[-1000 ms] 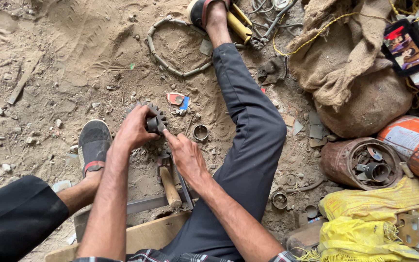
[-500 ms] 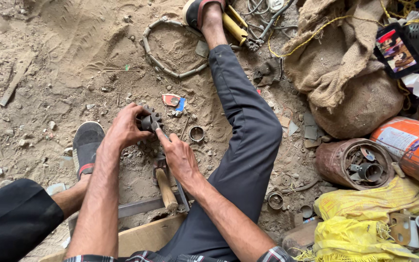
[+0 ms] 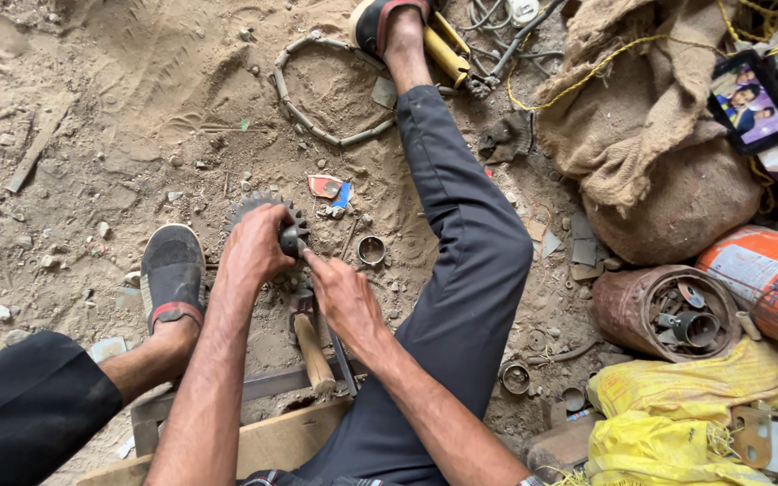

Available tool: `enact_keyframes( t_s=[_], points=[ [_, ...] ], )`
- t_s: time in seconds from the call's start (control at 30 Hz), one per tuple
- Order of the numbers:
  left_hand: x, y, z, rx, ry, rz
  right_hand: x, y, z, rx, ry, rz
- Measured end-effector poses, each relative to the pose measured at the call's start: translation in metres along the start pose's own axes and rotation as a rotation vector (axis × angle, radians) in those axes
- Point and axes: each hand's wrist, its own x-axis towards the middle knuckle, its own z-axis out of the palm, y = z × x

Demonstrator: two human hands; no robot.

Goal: The person sits on the ground and uses a hammer and a metal rod to repeatedly strike a cylindrical metal part placed on a gear. The person adjusts the part's position and continues hammering to shape or fit it.

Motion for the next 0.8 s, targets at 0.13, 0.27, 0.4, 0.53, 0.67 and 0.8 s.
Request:
enact_keyframes(
  t_s=[0.13,0.27,0.4,0.53,0.67,0.8],
  points=[
    [0.007,-0.008,0.003,-0.191,-0.061,-0.131,0.000,-0.003,-0.004,-0.078,0.041,-0.041],
    [0.014,-0.020,-0.001,-0.207,-0.086,-0.111,0.003,-0.010,-0.006,-0.065,0.005,-0.015],
    [0.013,-0.021,-0.003,-0.218,-0.050,-0.076,0.003,-0.009,-0.007,-0.107,0.086,-0.124],
    [0.003,-0.018,0.003,-0.111,0.055,-0.037,0.007,-0.010,-0.004,-0.070,0.064,-0.103],
    [-0.007,-0.014,0.025,0.117,0.263,0.042,0.006,-0.011,-0.006,-0.048,0.062,-0.093],
    [-0.004,-0.017,0.027,0.199,0.226,0.055,0.006,-0.013,-0.014,0.022,0.004,-0.023]
  ],
)
